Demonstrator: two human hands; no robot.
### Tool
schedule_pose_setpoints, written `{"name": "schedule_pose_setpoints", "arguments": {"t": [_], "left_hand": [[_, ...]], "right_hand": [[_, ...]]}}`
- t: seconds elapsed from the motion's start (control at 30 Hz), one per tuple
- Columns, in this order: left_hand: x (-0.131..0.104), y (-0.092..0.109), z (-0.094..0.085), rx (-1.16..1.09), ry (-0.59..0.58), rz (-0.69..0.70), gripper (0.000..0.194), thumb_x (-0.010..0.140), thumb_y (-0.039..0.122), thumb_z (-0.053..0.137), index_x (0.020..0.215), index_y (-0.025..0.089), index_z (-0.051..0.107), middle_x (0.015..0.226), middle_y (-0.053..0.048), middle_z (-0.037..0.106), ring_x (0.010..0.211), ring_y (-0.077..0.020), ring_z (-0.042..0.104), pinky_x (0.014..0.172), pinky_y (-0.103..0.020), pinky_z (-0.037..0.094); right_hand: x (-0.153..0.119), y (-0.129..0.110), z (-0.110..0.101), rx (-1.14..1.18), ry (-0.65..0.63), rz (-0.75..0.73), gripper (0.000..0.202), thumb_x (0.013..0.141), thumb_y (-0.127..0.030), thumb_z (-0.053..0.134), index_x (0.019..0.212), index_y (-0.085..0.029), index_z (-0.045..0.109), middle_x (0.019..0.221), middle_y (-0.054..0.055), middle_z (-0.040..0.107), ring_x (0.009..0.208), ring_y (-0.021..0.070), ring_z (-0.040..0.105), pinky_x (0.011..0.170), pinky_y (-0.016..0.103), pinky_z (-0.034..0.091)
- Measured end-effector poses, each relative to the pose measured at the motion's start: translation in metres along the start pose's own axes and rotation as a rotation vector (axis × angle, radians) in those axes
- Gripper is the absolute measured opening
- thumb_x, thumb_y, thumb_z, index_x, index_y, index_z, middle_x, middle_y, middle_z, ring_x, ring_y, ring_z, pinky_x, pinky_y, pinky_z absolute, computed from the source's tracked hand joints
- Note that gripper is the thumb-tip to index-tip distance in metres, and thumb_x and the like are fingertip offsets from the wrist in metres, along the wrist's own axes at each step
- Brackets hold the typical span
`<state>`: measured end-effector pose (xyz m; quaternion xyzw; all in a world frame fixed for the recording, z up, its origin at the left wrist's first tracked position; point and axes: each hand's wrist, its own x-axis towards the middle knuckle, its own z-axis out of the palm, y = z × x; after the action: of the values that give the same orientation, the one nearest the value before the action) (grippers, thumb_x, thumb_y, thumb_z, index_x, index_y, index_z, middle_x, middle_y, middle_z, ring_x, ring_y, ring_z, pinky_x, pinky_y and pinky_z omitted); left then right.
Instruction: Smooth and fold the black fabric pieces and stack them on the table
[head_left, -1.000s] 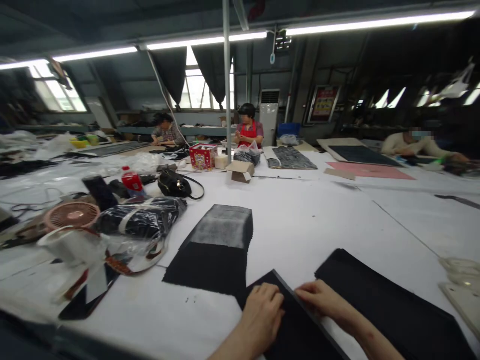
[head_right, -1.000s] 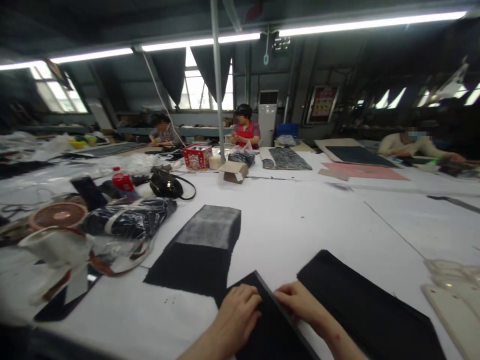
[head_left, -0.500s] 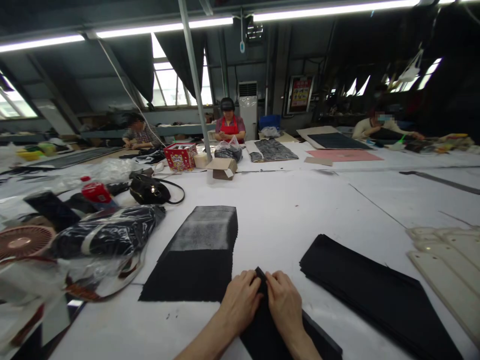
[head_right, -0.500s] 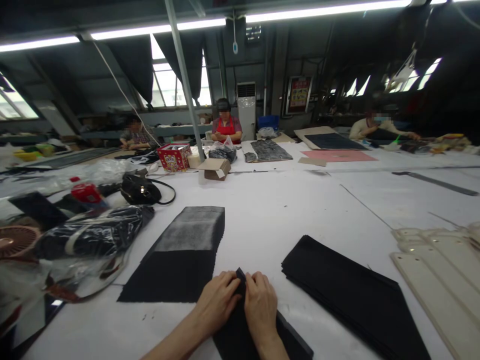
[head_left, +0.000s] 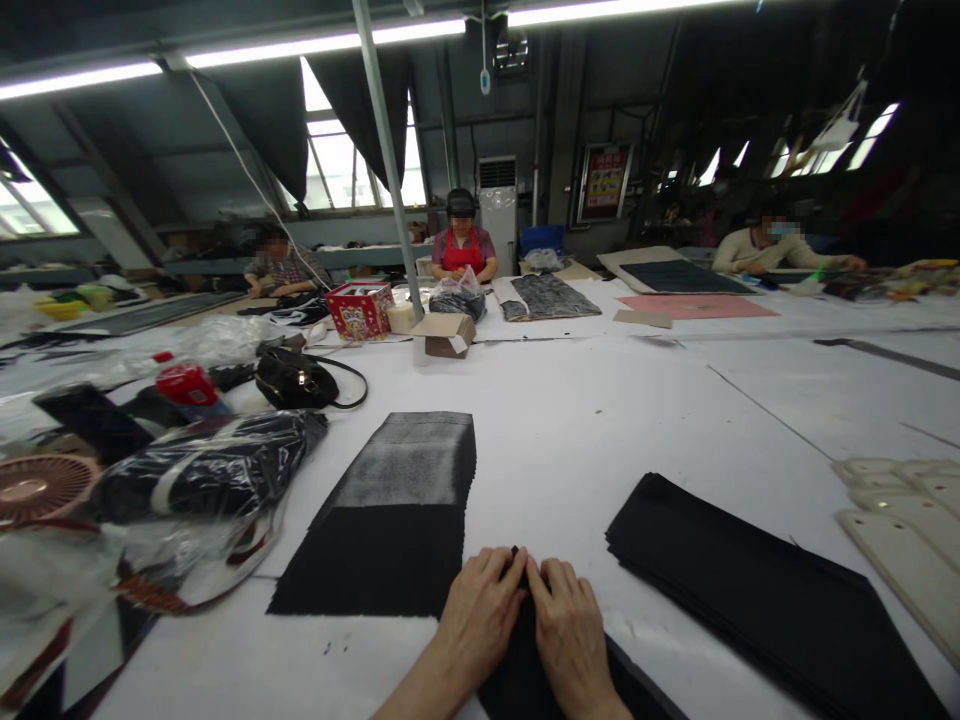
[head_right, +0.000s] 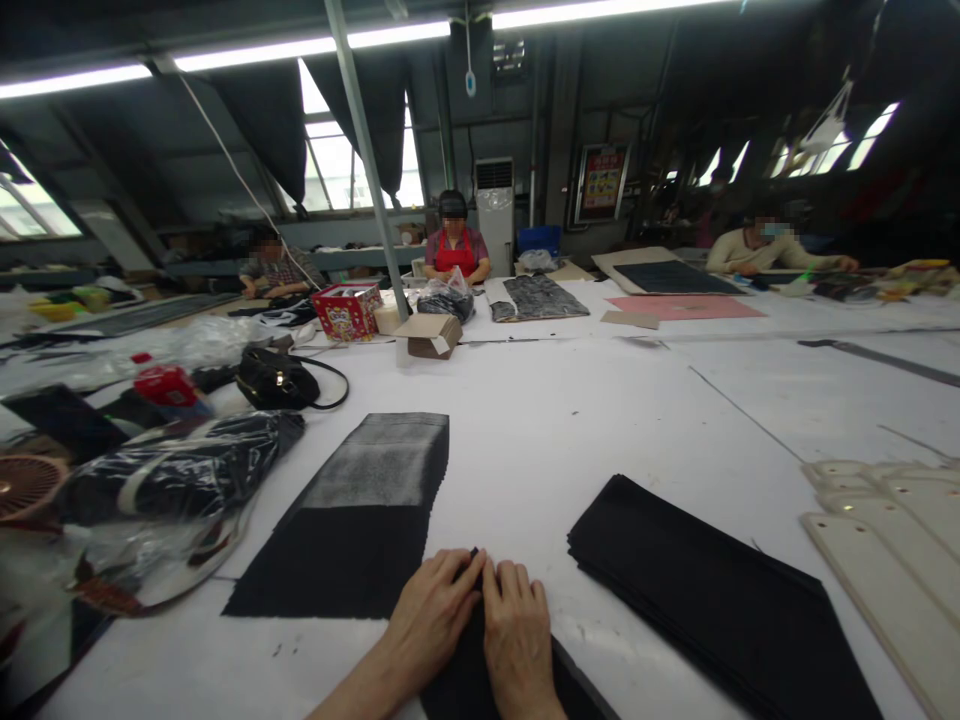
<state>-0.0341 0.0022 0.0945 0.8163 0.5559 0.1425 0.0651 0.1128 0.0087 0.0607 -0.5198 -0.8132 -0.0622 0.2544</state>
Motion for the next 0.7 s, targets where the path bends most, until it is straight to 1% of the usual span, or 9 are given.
{"name": "schedule_pose_setpoints", "arguments": {"t": [0.23,0.47,0.63,0.7], "left_hand": [[-0.0005,0.0001,0.0001,-0.014,0.016,-0.013,0.042,0.092,0.017,0.046,0.133,0.023,0.046,0.118,-0.007,0.055,0.104,-0.0219,0.052,0.093,-0.036,0.044],[-0.0002,-0.0019,0.0034,-0.034,0.012,-0.026,0.043,0.091,0.016,0.046,0.133,0.023,0.046,0.119,-0.007,0.054,0.105,-0.0229,0.051,0.093,-0.038,0.043],[-0.0009,-0.0019,0.0028,-0.049,0.010,-0.038,0.043,0.090,0.016,0.048,0.132,0.023,0.046,0.119,-0.007,0.054,0.105,-0.0230,0.050,0.094,-0.038,0.043],[-0.0006,-0.0014,0.0022,-0.052,0.008,-0.039,0.043,0.090,0.015,0.048,0.132,0.023,0.047,0.119,-0.006,0.054,0.105,-0.0230,0.050,0.094,-0.037,0.043]], "right_hand": [[0.0006,-0.0001,0.0003,-0.002,0.006,-0.017,0.041,0.081,-0.002,0.047,0.117,-0.021,0.054,0.090,0.005,0.057,0.084,0.0224,0.052,0.072,0.037,0.038],[0.0024,-0.0010,-0.0009,-0.013,-0.004,-0.021,0.041,0.080,-0.002,0.049,0.115,-0.023,0.055,0.091,0.004,0.057,0.082,0.0221,0.051,0.071,0.037,0.038],[0.0021,-0.0011,-0.0001,-0.017,-0.020,-0.019,0.039,0.080,-0.003,0.052,0.115,-0.020,0.055,0.091,0.005,0.057,0.083,0.0231,0.051,0.071,0.038,0.038],[0.0021,-0.0013,0.0000,-0.017,-0.023,-0.018,0.039,0.080,-0.003,0.051,0.115,-0.020,0.055,0.091,0.005,0.057,0.083,0.0230,0.051,0.071,0.038,0.038]]}}
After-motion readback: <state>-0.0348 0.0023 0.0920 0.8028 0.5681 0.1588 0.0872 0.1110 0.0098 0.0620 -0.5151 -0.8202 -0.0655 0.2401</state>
